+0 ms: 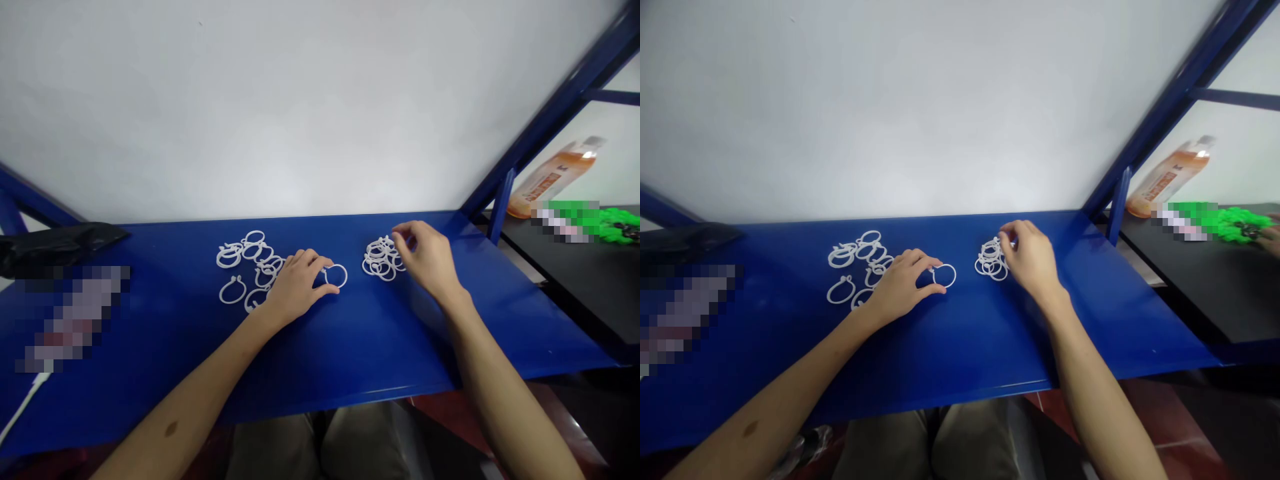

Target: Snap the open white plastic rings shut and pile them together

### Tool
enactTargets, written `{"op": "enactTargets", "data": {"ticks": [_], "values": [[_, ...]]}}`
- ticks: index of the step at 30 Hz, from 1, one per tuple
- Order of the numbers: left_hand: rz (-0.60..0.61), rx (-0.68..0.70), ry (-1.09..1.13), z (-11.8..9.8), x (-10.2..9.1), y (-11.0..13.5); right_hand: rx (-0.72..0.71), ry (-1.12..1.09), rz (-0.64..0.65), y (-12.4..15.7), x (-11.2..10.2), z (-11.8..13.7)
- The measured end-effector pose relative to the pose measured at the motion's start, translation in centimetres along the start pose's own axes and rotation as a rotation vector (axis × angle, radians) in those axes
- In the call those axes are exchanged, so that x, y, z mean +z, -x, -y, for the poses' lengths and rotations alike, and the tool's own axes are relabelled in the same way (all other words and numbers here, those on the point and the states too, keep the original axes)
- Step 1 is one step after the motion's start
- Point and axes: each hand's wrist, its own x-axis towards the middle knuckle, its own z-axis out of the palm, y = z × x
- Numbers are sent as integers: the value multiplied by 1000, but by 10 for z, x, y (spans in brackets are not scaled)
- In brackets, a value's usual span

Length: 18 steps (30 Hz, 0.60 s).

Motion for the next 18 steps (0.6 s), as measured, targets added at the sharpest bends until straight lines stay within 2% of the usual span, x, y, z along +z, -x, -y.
{"op": "enactTargets", "data": {"ticks": [1, 4, 6, 10, 14, 18], "values": [[-12, 2, 30, -1, -1, 0, -63, -90, 32, 3, 3, 8], [-35, 21, 110, -3, -3, -1, -210, -298, 244, 15, 19, 30], [-27, 37, 155, -4, -4, -1, -249, -366, 359, 24, 31, 39], [-4, 20, 305, -7, -6, -1, -167, -459, 365, 31, 45, 43], [-32, -70, 463, -9, -12, -3, -126, -544, 379, 29, 45, 43], [-53, -90, 533, -9, -16, -3, -127, -641, 468, 30, 42, 46]]}}
